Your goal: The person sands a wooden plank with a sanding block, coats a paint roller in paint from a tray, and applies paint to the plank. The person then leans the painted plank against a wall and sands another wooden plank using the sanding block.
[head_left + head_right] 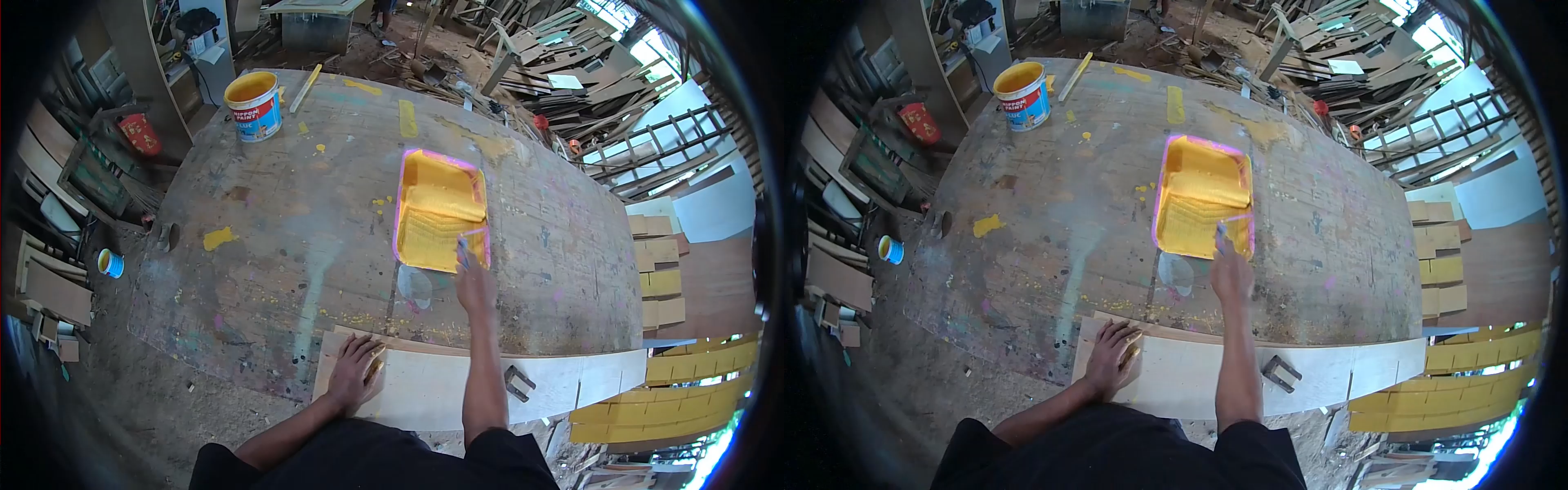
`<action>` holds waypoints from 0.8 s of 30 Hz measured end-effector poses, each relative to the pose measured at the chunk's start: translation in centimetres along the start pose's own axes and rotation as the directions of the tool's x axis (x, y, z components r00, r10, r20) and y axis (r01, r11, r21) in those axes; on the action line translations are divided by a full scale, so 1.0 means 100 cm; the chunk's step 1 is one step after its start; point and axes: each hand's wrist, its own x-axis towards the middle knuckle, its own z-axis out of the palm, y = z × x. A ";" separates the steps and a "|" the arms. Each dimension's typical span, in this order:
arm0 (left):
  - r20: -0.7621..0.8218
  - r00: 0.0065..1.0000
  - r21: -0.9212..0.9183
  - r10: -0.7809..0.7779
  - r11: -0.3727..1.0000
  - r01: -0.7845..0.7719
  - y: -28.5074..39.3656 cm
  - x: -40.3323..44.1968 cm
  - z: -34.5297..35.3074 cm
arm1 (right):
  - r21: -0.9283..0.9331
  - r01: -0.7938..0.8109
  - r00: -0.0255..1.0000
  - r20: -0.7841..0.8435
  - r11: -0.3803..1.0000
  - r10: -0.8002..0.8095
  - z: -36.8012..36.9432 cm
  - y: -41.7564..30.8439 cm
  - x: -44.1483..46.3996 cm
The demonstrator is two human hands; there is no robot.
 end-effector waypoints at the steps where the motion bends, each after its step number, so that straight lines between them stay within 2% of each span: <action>1: -0.003 1.000 -0.009 -0.005 1.000 0.005 -0.001 -0.002 0.000 | 0.000 0.000 1.000 0.007 1.000 0.000 -0.017 -0.011 -0.019; 3: 0.014 1.000 -0.003 -0.006 1.000 0.006 -0.006 -0.005 0.000 | -0.073 -0.116 0.985 0.122 0.991 0.124 -0.048 -0.028 -0.070; 6: 0.021 1.000 0.002 -0.018 1.000 0.018 -0.006 -0.003 0.002 | -0.094 -0.071 0.992 0.101 0.993 0.080 -0.024 -0.010 -0.096; 10: 0.021 1.000 0.025 0.011 1.000 -0.012 -0.006 -0.003 0.003 | -0.009 -0.003 1.000 0.000 1.000 0.003 0.018 0.001 -0.017; 13: -0.005 1.000 0.013 0.015 1.000 -0.015 -0.004 -0.004 0.005 | -0.018 -0.004 0.999 0.052 1.000 0.005 0.011 0.006 0.013; 16: 0.015 1.000 0.016 -0.003 1.000 0.003 -0.007 -0.005 0.005 | -0.024 -0.052 0.992 0.117 0.998 0.054 -0.038 -0.016 -0.048; 19: 0.015 1.000 0.030 0.002 1.000 -0.003 -0.008 -0.005 0.006 | -0.085 0.008 0.996 0.085 0.996 0.000 -0.018 0.008 -0.096; 24: 0.016 1.000 0.039 0.013 0.999 -0.014 -0.005 -0.006 0.006 | 0.014 -0.007 0.995 0.100 1.000 0.006 0.020 0.008 -0.011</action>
